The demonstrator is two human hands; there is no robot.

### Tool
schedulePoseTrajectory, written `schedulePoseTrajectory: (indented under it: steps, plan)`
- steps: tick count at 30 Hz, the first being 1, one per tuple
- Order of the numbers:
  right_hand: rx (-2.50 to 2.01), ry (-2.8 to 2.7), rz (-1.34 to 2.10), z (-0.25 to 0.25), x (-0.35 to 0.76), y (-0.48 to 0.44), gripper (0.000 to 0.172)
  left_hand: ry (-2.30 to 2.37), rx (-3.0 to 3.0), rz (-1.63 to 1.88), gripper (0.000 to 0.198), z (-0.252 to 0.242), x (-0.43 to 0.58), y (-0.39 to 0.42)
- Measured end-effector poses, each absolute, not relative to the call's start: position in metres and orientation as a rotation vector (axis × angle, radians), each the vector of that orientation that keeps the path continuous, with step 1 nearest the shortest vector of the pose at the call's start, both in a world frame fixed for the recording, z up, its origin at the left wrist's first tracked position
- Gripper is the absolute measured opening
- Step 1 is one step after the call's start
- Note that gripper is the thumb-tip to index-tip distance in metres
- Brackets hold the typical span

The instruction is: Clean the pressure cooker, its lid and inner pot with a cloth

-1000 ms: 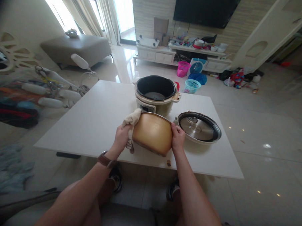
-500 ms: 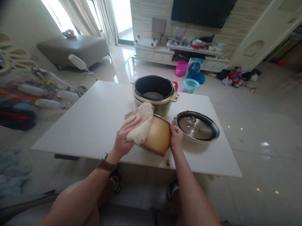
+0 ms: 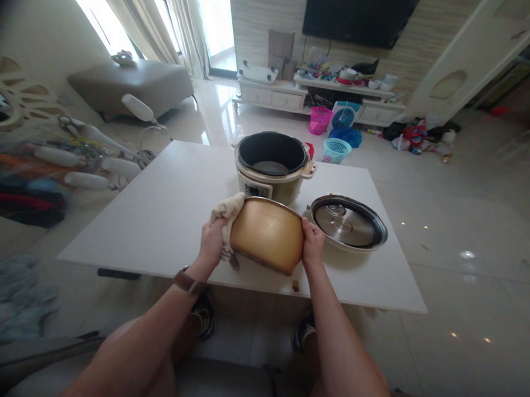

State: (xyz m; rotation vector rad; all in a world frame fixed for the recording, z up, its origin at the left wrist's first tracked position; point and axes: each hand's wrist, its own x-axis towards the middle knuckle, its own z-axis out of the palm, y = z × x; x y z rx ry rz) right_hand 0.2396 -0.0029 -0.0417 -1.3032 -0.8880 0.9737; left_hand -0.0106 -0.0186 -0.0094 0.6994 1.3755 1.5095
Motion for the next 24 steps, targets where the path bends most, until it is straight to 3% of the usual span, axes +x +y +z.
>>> schedulePoseTrajectory:
  steps: [4, 11, 16, 21, 24]
  plan:
    - [-1.319, -0.909, 0.924, -0.038, 0.239, -0.004, 0.065, 1.349, 0.492, 1.516, 0.029, -0.014, -0.010, -0.014]
    - [-1.310, -1.096, 0.728, -0.012, 0.244, -0.009, 0.052, 1.425, 0.756, 1.511, 0.023, -0.016, -0.001, -0.022]
    - [-1.400, -1.118, 0.767, -0.010, 0.257, -0.006, 0.064, 1.430, 1.116, 1.507, 0.021, -0.010, 0.005, -0.039]
    - [-1.378, -1.020, 0.916, -0.020, 0.262, -0.004, 0.068, 1.073, 1.976, 1.394, 0.051, -0.003, -0.007, -0.043]
    - [-1.375, -0.994, 0.937, -0.019, 0.259, -0.006, 0.071, 0.957, 2.158, 1.346, 0.054, -0.002, -0.013, -0.042]
